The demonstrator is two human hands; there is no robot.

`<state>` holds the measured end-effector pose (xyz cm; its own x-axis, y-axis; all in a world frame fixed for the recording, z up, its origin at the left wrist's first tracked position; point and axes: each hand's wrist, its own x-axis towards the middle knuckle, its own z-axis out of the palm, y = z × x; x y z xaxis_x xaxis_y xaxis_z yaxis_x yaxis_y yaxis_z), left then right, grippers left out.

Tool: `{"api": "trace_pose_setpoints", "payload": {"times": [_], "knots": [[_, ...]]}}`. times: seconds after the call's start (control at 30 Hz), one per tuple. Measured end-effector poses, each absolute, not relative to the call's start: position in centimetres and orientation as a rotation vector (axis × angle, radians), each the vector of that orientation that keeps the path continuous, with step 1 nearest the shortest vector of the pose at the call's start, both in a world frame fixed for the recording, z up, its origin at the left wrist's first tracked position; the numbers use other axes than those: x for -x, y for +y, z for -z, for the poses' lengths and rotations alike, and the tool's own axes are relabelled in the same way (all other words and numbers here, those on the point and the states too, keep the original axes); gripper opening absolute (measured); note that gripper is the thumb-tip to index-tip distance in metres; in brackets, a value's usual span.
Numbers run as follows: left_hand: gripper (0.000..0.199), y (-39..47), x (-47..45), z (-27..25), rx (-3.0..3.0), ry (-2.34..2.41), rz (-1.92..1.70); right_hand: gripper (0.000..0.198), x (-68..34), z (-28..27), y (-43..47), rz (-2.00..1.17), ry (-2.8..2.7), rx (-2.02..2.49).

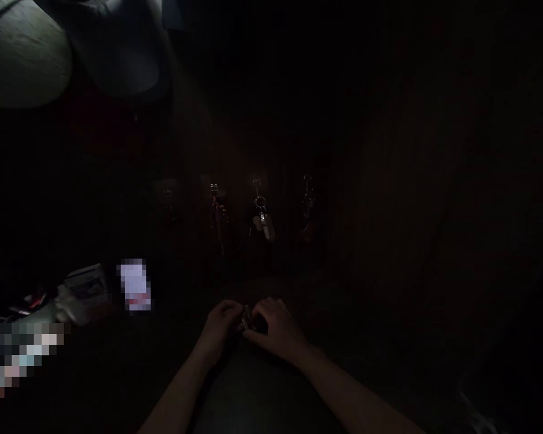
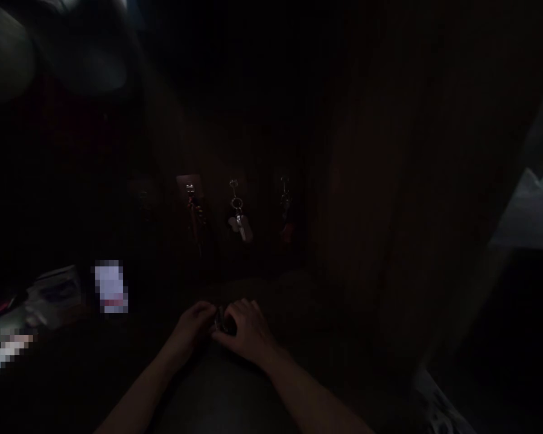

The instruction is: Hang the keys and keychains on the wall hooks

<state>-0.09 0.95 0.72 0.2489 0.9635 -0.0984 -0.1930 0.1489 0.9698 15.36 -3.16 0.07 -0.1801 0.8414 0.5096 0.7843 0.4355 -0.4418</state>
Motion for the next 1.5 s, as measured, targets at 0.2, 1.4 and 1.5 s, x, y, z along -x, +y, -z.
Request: {"api": "trace_pose_setpoints", "payload": {"times": [0.2, 1.4, 1.5], "knots": [[0.031, 1.2, 0.3, -0.2, -0.965, 0.816, -1.028, 0.005, -15.2, 0.7, -2.5, -0.073, -1.927, 1.407], [0.042, 1.7, 0.9, -0.5, -1.012, 0.741, -0.987, 0.026, -16.2, 0.3, -2.1, -0.186, -1.820, 1.468], [0.039, 1.8, 1.0, -0.6, -0.985, 0.762, -1.007, 0.024, -16.2, 0.5, -2.1, -0.180, -1.862, 1.455]]}}
